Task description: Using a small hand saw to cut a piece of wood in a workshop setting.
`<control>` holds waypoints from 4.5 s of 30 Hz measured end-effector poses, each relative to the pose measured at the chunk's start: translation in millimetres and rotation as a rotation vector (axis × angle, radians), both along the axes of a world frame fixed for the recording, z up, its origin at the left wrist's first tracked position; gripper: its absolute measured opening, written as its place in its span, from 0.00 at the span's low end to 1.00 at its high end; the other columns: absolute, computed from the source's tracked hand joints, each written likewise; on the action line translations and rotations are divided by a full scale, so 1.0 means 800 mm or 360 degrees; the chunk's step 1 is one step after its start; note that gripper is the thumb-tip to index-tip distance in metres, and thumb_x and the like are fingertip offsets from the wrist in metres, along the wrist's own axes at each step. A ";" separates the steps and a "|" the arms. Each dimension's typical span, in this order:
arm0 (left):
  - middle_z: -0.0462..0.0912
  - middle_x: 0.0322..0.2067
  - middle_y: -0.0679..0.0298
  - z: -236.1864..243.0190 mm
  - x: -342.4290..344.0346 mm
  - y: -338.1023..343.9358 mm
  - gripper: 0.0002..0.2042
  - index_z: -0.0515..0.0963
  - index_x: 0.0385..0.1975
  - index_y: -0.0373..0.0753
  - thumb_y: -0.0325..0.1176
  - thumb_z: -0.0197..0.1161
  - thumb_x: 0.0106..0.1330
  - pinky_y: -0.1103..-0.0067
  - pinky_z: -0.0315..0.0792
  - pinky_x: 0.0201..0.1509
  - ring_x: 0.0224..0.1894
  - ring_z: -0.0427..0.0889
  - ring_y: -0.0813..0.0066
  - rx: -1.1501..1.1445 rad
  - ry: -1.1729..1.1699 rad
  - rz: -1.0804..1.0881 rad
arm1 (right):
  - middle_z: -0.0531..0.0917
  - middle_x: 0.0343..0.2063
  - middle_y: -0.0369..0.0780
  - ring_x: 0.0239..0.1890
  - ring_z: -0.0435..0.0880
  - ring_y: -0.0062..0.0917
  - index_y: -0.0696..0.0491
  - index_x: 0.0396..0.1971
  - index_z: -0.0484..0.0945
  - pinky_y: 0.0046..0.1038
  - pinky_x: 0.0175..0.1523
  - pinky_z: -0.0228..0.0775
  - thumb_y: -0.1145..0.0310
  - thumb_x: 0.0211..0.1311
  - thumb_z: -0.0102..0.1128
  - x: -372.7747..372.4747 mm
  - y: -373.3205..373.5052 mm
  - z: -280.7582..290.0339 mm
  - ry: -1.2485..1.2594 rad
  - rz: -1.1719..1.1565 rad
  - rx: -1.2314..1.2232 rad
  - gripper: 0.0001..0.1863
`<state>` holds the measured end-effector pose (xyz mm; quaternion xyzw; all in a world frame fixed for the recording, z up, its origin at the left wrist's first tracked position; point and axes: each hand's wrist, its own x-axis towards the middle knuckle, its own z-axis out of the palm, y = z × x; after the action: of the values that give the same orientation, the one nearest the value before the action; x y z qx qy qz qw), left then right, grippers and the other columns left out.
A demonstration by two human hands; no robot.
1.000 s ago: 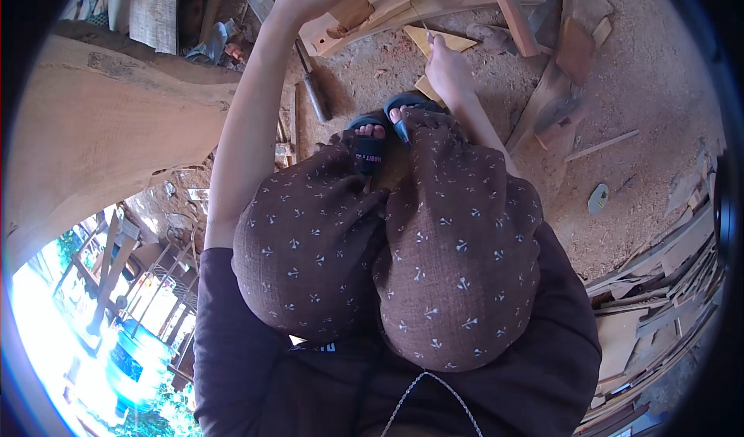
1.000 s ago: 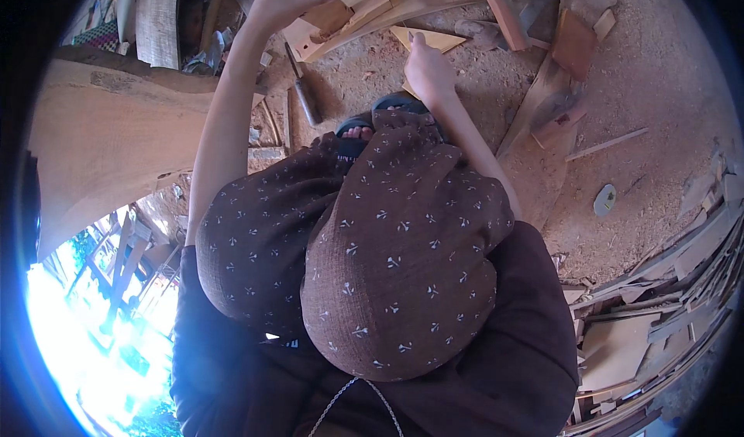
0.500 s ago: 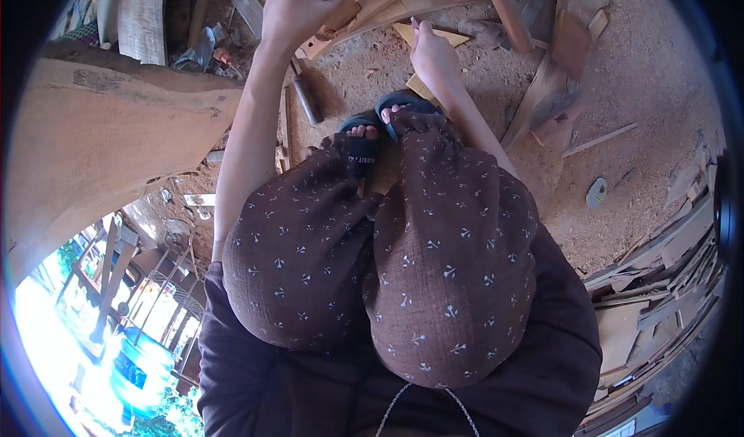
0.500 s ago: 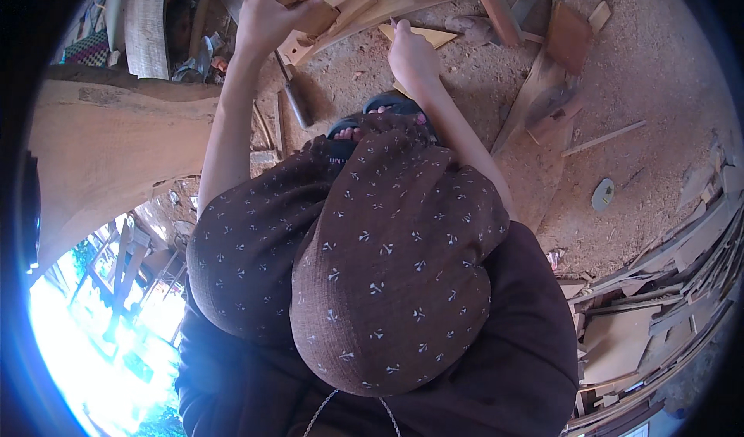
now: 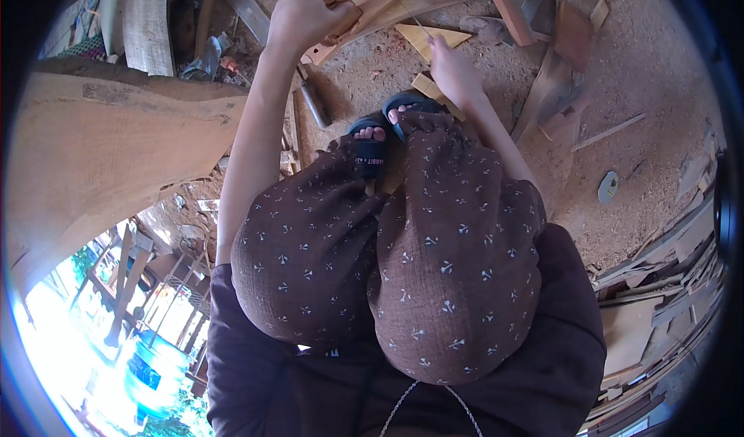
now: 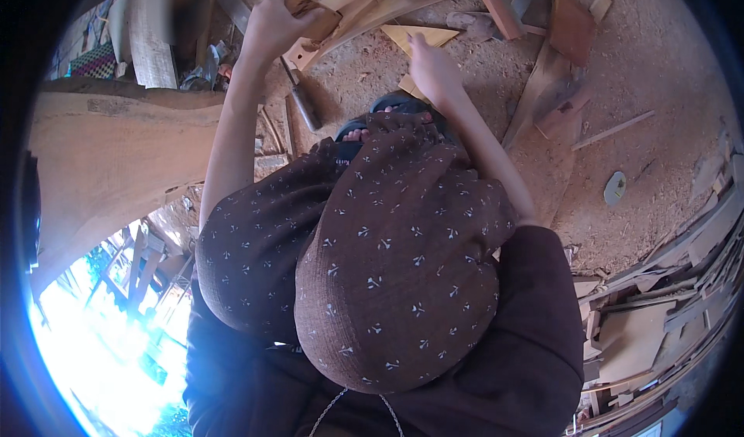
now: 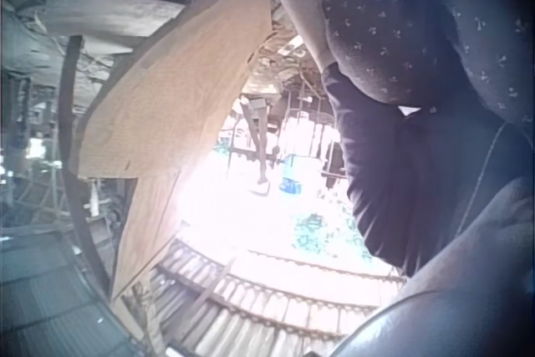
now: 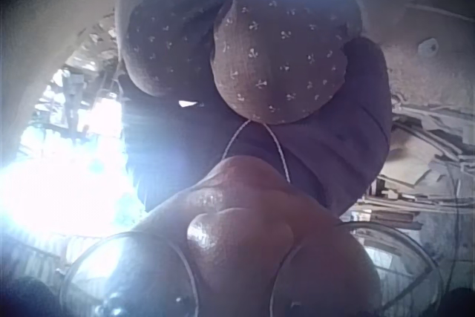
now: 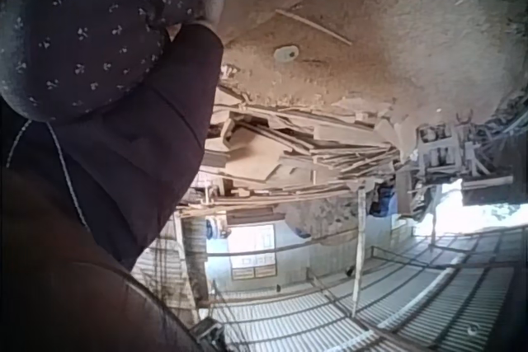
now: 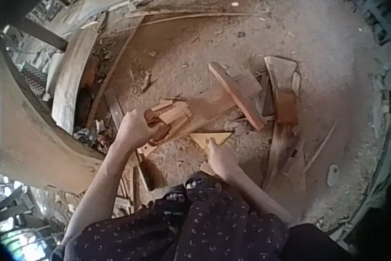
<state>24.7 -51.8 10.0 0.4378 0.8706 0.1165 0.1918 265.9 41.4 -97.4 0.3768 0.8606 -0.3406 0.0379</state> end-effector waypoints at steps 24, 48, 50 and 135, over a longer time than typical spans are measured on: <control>0.84 0.35 0.54 0.014 0.009 0.042 0.28 0.82 0.39 0.38 0.57 0.64 0.49 0.71 0.75 0.47 0.40 0.83 0.60 -0.0072 -0.0105 0.0017 | 0.80 0.31 0.59 0.37 0.81 0.52 0.59 0.48 0.66 0.50 0.43 0.71 0.68 0.66 0.38 -0.074 0.016 -0.009 0.0037 -0.0039 -0.0167 0.15; 0.82 0.29 0.42 0.012 0.039 0.054 0.19 0.81 0.26 0.30 0.42 0.51 0.57 0.64 0.78 0.42 0.35 0.84 0.49 -0.0227 0.0321 0.0293 | 0.80 0.27 0.56 0.34 0.81 0.49 0.57 0.41 0.66 0.50 0.36 0.70 0.70 0.63 0.41 -0.036 0.007 -0.015 -0.0001 -0.0035 -0.0130 0.10; 0.82 0.29 0.42 0.013 0.036 0.051 0.19 0.81 0.26 0.30 0.43 0.51 0.58 0.64 0.78 0.42 0.35 0.84 0.50 -0.0177 0.0369 0.0369 | 0.80 0.27 0.56 0.34 0.81 0.49 0.57 0.41 0.66 0.50 0.36 0.70 0.70 0.63 0.42 -0.006 0.000 -0.014 -0.0032 0.0009 -0.0163 0.10; 0.82 0.26 0.44 0.017 0.026 0.040 0.09 0.82 0.23 0.32 0.31 0.60 0.49 0.65 0.78 0.39 0.34 0.84 0.51 -0.0103 0.0103 0.0395 | 0.80 0.27 0.56 0.33 0.78 0.54 0.56 0.41 0.69 0.53 0.38 0.66 0.66 0.67 0.42 0.001 -0.002 -0.013 -0.0005 0.0044 0.0009 0.11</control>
<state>45.3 -19.5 23.5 0.3238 0.9271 0.0969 0.1619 266.7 39.8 -108.1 0.3657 0.8665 -0.3371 0.0431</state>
